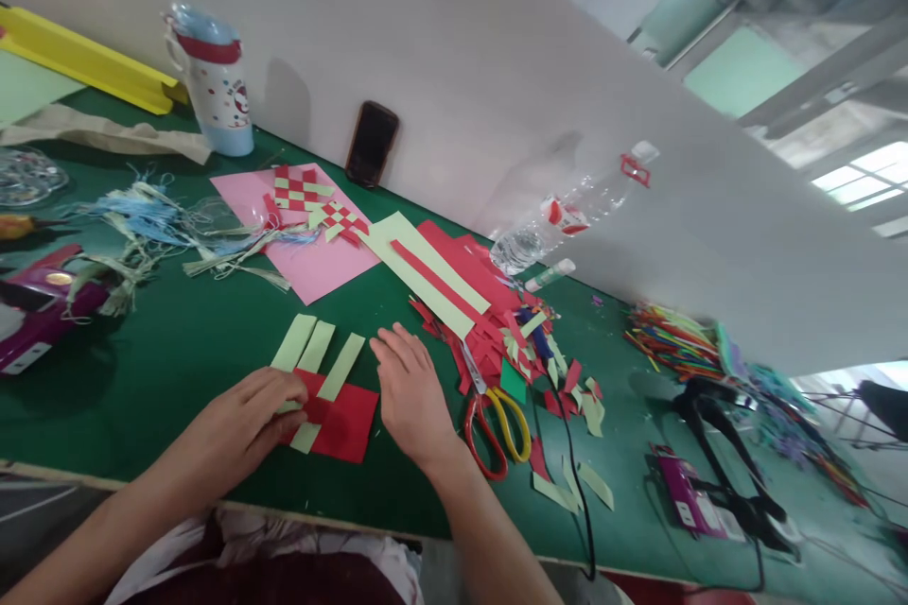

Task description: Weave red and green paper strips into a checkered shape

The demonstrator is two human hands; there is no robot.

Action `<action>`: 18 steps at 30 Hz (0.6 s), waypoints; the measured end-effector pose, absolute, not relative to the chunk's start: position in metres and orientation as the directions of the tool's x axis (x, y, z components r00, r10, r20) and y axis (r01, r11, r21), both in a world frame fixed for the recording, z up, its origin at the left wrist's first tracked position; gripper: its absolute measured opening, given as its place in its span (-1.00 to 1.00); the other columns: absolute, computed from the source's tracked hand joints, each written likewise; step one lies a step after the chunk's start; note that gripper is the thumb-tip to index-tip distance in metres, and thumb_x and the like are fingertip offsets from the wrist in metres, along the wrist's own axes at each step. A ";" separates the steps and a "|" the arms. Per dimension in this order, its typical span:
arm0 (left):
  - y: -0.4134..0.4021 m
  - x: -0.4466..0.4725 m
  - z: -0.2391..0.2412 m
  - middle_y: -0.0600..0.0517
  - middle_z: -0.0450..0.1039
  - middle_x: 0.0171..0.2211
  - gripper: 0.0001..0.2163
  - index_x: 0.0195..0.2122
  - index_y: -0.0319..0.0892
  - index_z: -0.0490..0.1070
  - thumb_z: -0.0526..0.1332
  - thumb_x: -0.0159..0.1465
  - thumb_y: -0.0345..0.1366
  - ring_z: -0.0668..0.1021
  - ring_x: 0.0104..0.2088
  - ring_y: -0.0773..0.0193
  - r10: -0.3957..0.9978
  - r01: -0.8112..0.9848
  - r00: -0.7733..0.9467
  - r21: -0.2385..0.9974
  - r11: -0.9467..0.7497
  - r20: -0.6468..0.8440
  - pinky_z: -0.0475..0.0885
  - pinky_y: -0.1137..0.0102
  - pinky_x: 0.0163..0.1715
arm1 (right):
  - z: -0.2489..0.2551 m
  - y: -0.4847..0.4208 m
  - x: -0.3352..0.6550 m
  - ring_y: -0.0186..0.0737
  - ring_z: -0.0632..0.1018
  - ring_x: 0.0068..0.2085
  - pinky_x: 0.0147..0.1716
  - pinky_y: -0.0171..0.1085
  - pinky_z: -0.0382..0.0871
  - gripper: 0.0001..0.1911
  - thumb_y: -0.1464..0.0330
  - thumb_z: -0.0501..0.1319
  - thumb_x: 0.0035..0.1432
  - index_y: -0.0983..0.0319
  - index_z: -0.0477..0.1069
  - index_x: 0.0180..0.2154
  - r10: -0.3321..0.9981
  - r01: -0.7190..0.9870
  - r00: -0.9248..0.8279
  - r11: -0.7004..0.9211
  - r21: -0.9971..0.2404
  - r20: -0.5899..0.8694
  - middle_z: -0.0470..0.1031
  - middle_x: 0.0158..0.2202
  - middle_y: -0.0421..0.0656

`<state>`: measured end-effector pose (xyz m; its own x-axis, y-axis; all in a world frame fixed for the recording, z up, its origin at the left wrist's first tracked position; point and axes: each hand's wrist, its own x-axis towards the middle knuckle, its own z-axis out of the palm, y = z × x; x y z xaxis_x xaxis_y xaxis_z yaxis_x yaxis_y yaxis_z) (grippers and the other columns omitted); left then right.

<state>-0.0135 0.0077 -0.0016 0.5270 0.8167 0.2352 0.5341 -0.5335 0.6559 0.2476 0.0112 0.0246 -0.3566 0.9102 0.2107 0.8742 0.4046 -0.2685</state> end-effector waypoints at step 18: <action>-0.009 -0.036 -0.036 -0.21 0.57 0.09 -0.61 0.15 -0.27 0.44 -0.02 0.50 -0.15 0.55 0.07 -0.08 0.768 0.764 0.480 0.227 -0.604 0.424 0.42 0.04 0.12 | 0.007 -0.055 0.190 -0.10 0.47 -0.14 -0.06 -0.05 0.15 -0.75 0.13 0.36 0.31 0.15 0.45 -0.15 0.880 0.848 -0.306 0.425 -0.317 0.363 0.61 -0.23 -0.23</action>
<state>-0.0355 -0.0089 -0.0362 0.4803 0.7676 0.4245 0.7641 -0.6038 0.2273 0.1901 -0.0545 0.0065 -0.3058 0.8801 0.3633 0.8479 0.4253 -0.3166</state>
